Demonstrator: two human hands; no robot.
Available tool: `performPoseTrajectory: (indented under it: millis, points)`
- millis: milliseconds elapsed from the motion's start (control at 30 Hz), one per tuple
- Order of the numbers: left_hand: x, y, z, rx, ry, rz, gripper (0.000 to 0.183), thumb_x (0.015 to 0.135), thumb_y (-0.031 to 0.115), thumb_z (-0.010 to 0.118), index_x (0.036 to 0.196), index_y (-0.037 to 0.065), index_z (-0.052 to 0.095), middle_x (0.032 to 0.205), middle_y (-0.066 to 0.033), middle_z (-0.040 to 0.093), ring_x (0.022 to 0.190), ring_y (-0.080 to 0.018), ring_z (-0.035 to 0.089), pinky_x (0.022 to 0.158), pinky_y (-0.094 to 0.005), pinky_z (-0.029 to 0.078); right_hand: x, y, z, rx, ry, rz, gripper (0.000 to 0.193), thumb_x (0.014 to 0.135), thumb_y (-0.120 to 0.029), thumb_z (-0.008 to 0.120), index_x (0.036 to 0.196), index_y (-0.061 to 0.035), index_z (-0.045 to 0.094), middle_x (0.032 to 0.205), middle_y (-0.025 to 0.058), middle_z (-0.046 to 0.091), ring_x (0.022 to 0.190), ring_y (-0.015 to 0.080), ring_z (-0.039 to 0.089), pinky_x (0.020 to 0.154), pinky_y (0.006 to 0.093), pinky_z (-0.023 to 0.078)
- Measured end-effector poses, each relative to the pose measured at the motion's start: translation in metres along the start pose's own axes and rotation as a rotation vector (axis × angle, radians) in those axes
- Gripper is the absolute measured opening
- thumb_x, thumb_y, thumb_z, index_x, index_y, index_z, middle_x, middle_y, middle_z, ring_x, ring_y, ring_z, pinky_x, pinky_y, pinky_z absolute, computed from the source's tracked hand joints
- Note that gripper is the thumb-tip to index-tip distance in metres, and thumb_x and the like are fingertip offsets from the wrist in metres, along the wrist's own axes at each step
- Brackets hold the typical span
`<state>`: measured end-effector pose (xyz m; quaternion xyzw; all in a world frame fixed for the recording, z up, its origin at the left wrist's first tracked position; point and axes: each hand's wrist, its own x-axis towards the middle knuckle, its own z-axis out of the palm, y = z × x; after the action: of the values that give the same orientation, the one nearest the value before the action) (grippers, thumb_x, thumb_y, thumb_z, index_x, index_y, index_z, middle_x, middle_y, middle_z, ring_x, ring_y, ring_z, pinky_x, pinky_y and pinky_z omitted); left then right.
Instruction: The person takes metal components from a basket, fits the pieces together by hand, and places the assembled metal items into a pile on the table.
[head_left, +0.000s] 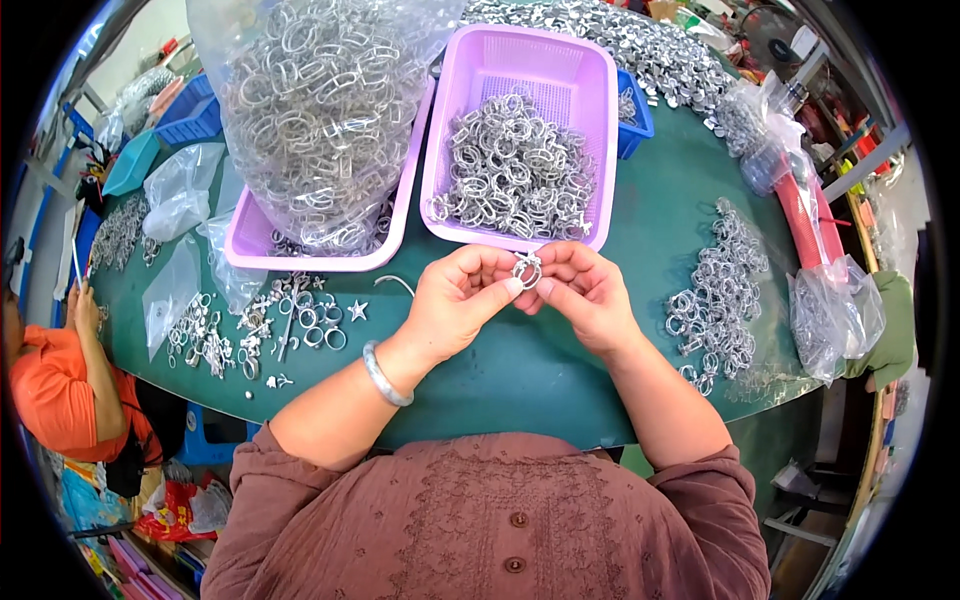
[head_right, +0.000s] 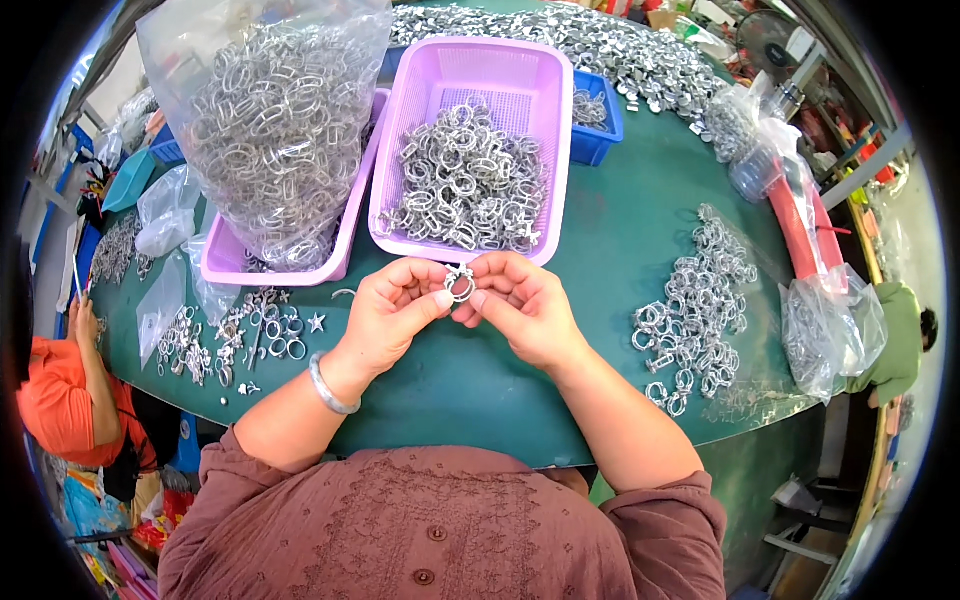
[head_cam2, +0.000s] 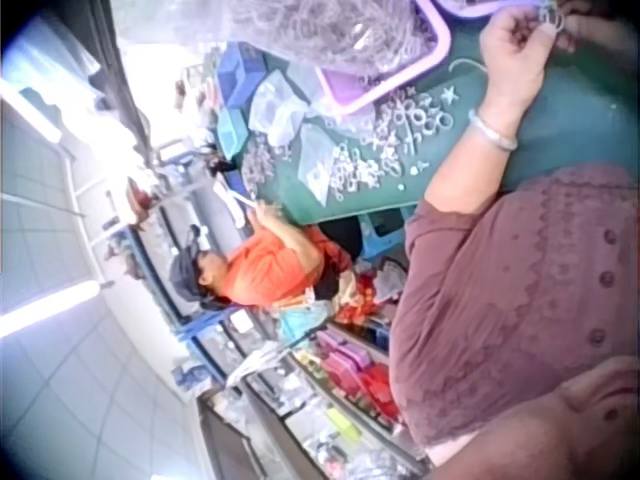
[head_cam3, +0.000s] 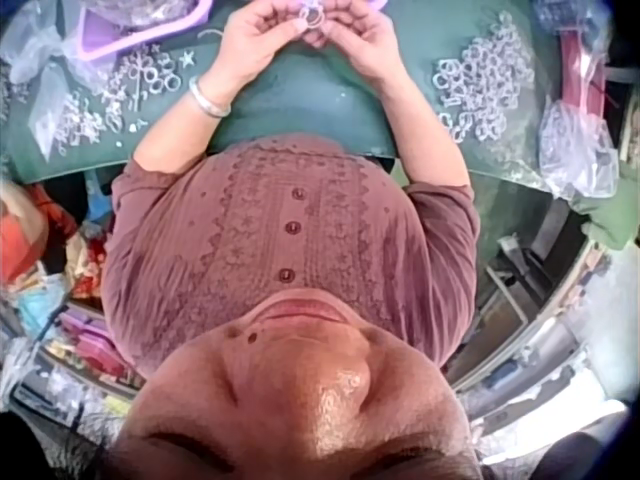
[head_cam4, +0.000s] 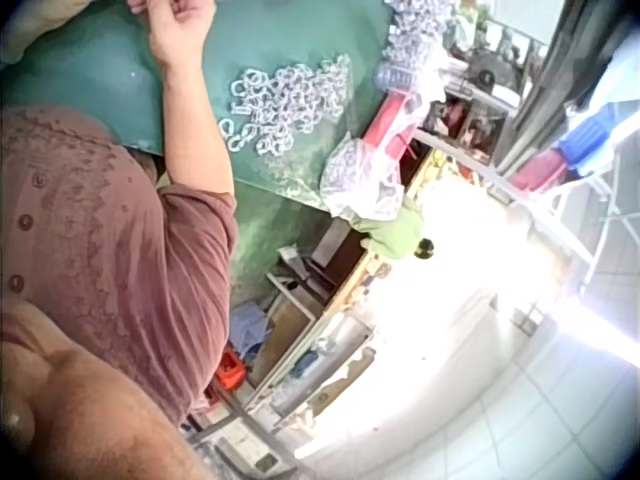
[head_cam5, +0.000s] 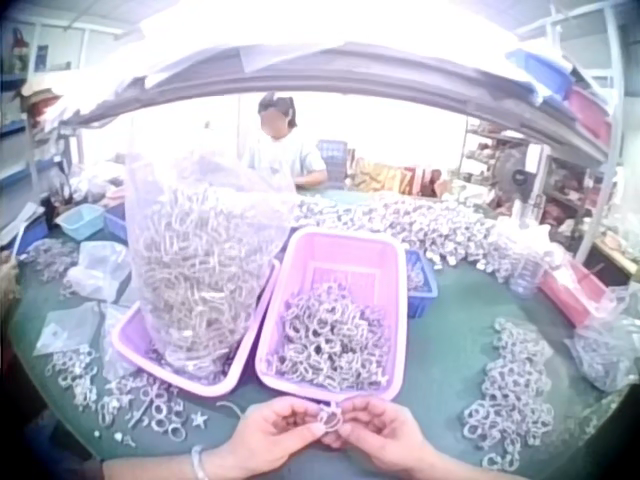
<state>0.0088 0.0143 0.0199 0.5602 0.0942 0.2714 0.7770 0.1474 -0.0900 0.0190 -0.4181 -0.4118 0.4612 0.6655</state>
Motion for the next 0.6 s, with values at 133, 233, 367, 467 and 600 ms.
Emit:
performPoseTrajectory:
  millis: [133,233,367,467,600]
  points:
    - [-0.0006,-0.0031,-0.0027,0.019,-0.010,0.012,0.016,0.081,0.002,0.055,0.096,-0.003,0.053,0.087,-0.0089,0.059,0.078,-0.0138,0.058,0.072,-0.0261,0.049,0.0007,-0.0016,0.0014,-0.028,0.014,0.013,0.020,0.082,0.001,0.048,0.102,0.0031,0.047,0.090,0.0101,0.058,0.075,0.0156,0.058,0.065,0.0256,0.048]
    - [-0.0002,-0.0018,-0.0029,0.053,-0.006,0.020,0.016,0.081,0.002,0.055,0.096,-0.003,0.053,0.087,-0.0090,0.059,0.078,-0.0136,0.058,0.071,-0.0257,0.049,0.0011,-0.0026,0.0008,-0.017,0.024,0.039,0.019,0.083,0.000,0.048,0.102,0.0030,0.048,0.089,0.0099,0.058,0.074,0.0154,0.058,0.064,0.0255,0.048]
    - [0.0004,-0.0022,-0.0006,0.004,-0.016,0.018,0.016,0.081,0.002,0.055,0.096,-0.003,0.053,0.087,-0.0092,0.060,0.078,-0.0138,0.059,0.071,-0.0254,0.048,0.0001,-0.0011,-0.0005,0.021,0.037,0.047,0.018,0.084,-0.002,0.049,0.102,0.0025,0.048,0.089,0.0095,0.058,0.075,0.0149,0.058,0.065,0.0253,0.048]
    - [-0.0001,-0.0019,-0.0008,-0.020,-0.040,0.017,0.017,0.081,0.001,0.055,0.098,-0.003,0.052,0.087,-0.0095,0.059,0.077,-0.0139,0.059,0.071,-0.0253,0.048,0.0003,-0.0014,0.0018,-0.035,0.027,0.002,0.018,0.083,-0.001,0.049,0.101,0.0019,0.048,0.088,0.0088,0.058,0.075,0.0145,0.058,0.066,0.0250,0.048]
    - [-0.0006,0.0012,0.0022,0.000,-0.004,0.031,0.024,0.080,0.000,0.056,0.103,-0.001,0.049,0.089,-0.0087,0.058,0.079,-0.0132,0.058,0.072,-0.0243,0.048,-0.0013,0.0046,0.0000,-0.027,0.035,-0.015,0.017,0.082,0.001,0.050,0.100,0.0006,0.048,0.091,0.0081,0.057,0.078,0.0139,0.057,0.067,0.0253,0.048]
